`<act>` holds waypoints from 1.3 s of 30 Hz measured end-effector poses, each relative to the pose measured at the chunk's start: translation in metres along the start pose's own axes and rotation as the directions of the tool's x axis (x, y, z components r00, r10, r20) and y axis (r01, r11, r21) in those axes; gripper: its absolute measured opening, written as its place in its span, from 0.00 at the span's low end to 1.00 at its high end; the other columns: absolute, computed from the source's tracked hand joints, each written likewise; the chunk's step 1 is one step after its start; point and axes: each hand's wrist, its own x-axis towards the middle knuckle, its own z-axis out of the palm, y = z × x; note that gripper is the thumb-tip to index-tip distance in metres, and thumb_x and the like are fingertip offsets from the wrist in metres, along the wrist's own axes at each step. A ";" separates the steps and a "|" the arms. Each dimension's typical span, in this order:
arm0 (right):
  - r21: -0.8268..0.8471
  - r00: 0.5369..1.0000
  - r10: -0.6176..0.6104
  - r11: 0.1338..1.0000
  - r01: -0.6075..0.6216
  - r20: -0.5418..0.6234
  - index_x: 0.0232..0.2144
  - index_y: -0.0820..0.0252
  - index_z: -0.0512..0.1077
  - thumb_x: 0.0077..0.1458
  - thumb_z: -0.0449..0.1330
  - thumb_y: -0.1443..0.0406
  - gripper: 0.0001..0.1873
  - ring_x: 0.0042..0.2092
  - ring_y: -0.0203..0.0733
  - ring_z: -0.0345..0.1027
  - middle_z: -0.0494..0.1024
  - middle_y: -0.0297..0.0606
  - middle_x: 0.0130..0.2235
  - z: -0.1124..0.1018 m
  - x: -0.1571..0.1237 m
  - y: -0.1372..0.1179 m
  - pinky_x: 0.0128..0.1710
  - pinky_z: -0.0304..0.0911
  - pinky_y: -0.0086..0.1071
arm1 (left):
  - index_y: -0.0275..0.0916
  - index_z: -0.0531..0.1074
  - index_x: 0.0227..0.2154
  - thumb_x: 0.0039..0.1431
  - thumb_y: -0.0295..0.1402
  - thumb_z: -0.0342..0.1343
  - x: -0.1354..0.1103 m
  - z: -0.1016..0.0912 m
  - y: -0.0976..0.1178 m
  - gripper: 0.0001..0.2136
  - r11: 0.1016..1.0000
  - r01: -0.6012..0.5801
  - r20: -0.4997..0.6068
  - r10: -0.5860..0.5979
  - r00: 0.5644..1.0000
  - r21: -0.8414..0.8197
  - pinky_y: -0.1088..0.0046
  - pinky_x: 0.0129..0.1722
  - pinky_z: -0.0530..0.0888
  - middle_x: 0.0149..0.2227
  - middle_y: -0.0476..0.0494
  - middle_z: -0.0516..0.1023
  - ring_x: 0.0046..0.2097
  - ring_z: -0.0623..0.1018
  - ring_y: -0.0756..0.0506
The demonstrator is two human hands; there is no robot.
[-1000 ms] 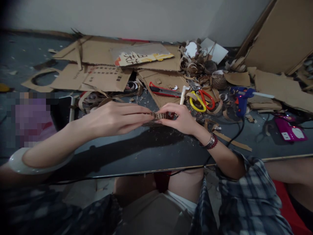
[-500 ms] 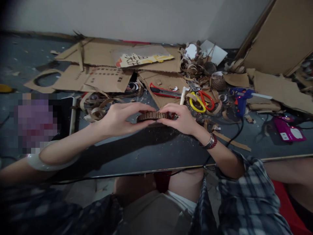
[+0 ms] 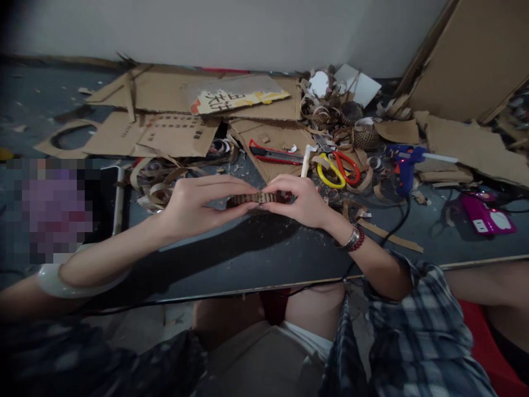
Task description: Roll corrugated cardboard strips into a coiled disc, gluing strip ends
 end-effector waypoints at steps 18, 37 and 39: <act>-0.017 1.000 0.027 0.999 -0.028 -0.008 0.34 0.61 0.74 0.52 0.63 0.63 0.08 0.36 0.35 0.69 0.77 0.37 0.35 0.000 0.001 -0.001 0.38 0.64 0.32 | 0.37 0.75 0.39 0.61 0.36 0.55 -0.001 -0.001 -0.006 0.09 1.000 -0.012 0.034 0.011 0.999 0.026 0.76 0.40 0.76 0.38 0.42 0.80 0.39 0.80 0.48; -0.052 1.000 -0.005 0.999 0.003 -0.026 0.33 0.60 0.74 0.51 0.64 0.61 0.09 0.37 0.36 0.70 0.78 0.37 0.35 0.000 -0.001 0.002 0.39 0.65 0.32 | 0.41 0.73 0.43 0.59 0.41 0.57 0.003 -0.012 -0.004 0.13 0.996 0.081 0.090 -0.078 0.993 -0.038 0.74 0.38 0.76 0.39 0.43 0.80 0.37 0.79 0.48; -0.061 1.000 -0.006 0.998 0.004 -0.031 0.33 0.60 0.74 0.51 0.64 0.60 0.09 0.37 0.37 0.70 0.78 0.37 0.35 0.001 -0.001 0.003 0.39 0.65 0.32 | 0.41 0.73 0.43 0.58 0.42 0.58 0.004 -0.015 -0.004 0.14 0.987 0.125 0.103 -0.115 0.988 -0.097 0.73 0.38 0.77 0.41 0.42 0.80 0.37 0.79 0.47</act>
